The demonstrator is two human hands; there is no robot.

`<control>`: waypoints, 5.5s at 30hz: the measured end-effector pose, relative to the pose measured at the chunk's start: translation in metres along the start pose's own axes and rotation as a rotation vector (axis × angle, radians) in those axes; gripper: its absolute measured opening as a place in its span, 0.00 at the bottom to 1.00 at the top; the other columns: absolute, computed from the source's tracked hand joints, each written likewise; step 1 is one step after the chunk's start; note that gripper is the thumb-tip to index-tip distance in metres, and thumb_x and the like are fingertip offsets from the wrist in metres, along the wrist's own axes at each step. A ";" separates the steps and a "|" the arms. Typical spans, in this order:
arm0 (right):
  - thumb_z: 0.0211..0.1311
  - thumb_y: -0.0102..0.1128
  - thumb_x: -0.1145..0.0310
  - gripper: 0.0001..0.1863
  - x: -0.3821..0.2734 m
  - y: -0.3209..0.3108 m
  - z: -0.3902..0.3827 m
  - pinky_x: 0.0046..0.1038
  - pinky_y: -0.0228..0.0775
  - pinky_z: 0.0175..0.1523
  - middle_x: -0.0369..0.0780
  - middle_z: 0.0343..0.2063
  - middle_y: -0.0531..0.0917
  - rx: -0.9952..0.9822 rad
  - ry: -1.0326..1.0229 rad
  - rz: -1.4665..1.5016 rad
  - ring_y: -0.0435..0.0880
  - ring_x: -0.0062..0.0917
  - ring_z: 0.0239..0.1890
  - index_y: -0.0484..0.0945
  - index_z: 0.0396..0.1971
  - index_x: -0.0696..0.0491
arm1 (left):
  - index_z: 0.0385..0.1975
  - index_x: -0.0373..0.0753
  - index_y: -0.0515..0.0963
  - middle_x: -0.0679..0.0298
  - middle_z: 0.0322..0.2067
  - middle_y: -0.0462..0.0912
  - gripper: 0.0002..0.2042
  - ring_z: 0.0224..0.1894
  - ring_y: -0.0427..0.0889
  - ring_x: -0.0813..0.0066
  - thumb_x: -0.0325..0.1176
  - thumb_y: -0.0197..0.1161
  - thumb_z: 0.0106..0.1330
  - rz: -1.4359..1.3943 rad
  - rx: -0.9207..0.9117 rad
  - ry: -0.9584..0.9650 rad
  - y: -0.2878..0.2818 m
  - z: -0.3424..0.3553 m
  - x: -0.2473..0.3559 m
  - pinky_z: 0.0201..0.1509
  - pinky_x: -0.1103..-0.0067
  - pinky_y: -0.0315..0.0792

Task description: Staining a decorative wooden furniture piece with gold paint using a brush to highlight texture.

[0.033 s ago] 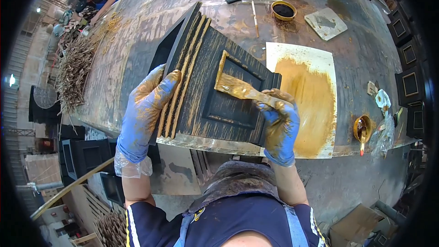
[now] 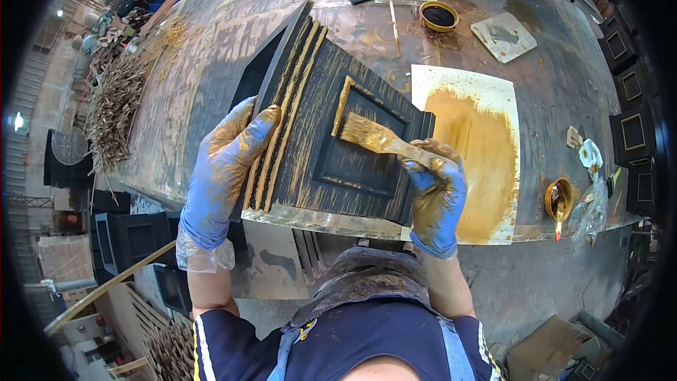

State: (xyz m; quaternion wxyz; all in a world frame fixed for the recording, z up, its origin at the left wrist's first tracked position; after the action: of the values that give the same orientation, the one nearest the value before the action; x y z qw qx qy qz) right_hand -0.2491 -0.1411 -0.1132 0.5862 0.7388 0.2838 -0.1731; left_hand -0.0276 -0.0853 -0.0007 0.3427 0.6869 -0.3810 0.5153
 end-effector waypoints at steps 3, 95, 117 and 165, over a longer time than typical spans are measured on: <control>0.49 0.41 0.75 0.11 -0.003 0.010 -0.006 0.25 0.72 0.38 0.50 0.33 0.72 -0.109 -0.024 0.021 0.76 0.32 0.32 0.64 0.34 0.63 | 0.38 0.32 0.69 0.65 0.30 0.74 0.13 0.30 0.73 0.84 0.31 0.55 0.54 -0.056 -0.062 -0.014 0.007 0.000 -0.001 0.33 0.88 0.69; 0.53 0.47 0.67 0.12 0.024 0.092 0.047 0.19 0.67 0.28 0.44 0.28 0.75 -0.753 0.169 -0.497 0.75 0.24 0.29 0.65 0.35 0.57 | 0.39 0.34 0.70 0.64 0.35 0.74 0.15 0.35 0.73 0.82 0.35 0.53 0.55 0.001 -0.062 0.060 -0.066 0.024 -0.005 0.40 0.87 0.68; 0.53 0.46 0.68 0.11 0.029 0.070 0.050 0.18 0.67 0.24 0.44 0.27 0.76 -0.883 0.257 -0.422 0.76 0.25 0.29 0.65 0.34 0.58 | 0.41 0.32 0.68 0.60 0.37 0.73 0.18 0.37 0.74 0.78 0.35 0.56 0.52 -0.056 0.023 0.077 -0.090 0.029 -0.012 0.41 0.84 0.69; 0.51 0.46 0.78 0.10 -0.029 -0.052 -0.001 0.22 0.74 0.25 0.41 0.30 0.71 -0.095 -0.282 -0.213 0.73 0.26 0.35 0.62 0.33 0.50 | 0.44 0.31 0.65 0.58 0.40 0.71 0.19 0.39 0.73 0.77 0.35 0.53 0.55 0.226 0.126 0.245 -0.107 0.021 0.002 0.43 0.84 0.68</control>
State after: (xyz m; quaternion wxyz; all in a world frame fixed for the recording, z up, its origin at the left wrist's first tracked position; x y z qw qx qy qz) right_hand -0.3044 -0.1384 -0.1359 0.6327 0.6444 0.2834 -0.3226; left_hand 0.0756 -0.0531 -0.0116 0.2830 0.5918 -0.3782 0.6532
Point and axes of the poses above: each hand's wrist, its own z-axis towards the middle knuckle, its own y-axis out of the palm, x = y × z, the point moved 10 cm from there along z, towards the middle knuckle
